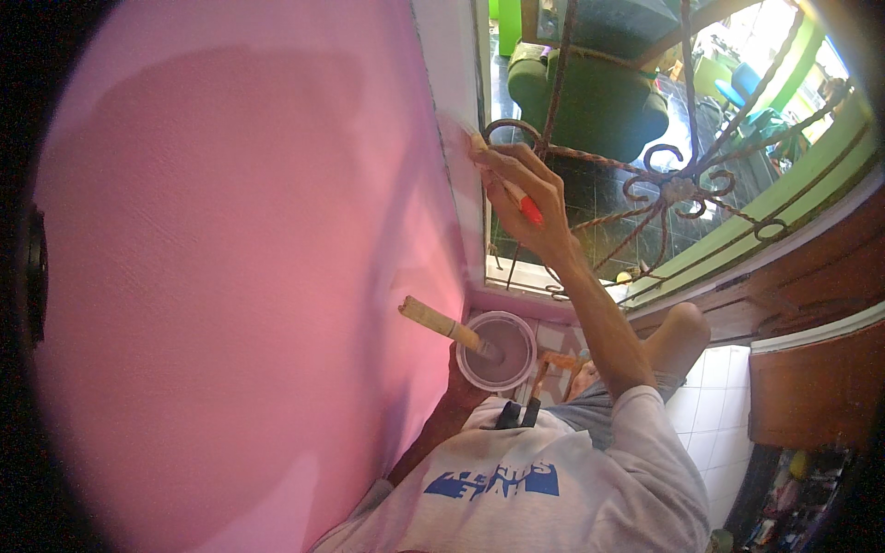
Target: The person paints the white trim around a window frame using a paintbrush and a small paint can. They repeatedly dip the brush into the paint and apply it to the upper and side sections of the trim while sitting on the floor.
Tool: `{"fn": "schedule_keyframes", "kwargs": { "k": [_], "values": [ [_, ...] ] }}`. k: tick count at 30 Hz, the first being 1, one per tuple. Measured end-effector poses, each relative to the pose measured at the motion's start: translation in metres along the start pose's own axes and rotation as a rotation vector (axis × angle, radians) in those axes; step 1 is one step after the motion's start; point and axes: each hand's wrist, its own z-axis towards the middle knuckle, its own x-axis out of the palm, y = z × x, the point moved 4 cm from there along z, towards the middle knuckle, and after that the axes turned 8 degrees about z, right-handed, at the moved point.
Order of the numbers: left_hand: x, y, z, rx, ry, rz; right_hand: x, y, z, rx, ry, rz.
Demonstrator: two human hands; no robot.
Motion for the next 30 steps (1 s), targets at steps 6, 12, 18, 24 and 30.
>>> {"fn": "schedule_keyframes", "kwargs": {
  "k": [6,12,18,24,30],
  "values": [
    [0.003,-0.001,0.0,0.0,-0.031,0.078,0.002,0.001,-0.002,-0.019,-0.009,-0.039],
    [0.001,0.0,0.0,0.004,0.029,-0.008,0.0,-0.001,-0.003,0.031,-0.037,0.007],
    [0.001,0.001,-0.002,0.03,0.036,0.003,-0.01,-0.01,-0.01,0.058,-0.063,-0.036],
    [0.0,0.0,-0.005,0.03,0.032,0.01,-0.015,-0.007,-0.012,-0.005,-0.058,-0.053],
    [-0.003,0.0,-0.007,0.018,0.02,-0.001,-0.016,-0.002,-0.02,0.037,-0.08,-0.074]
  ]
}}
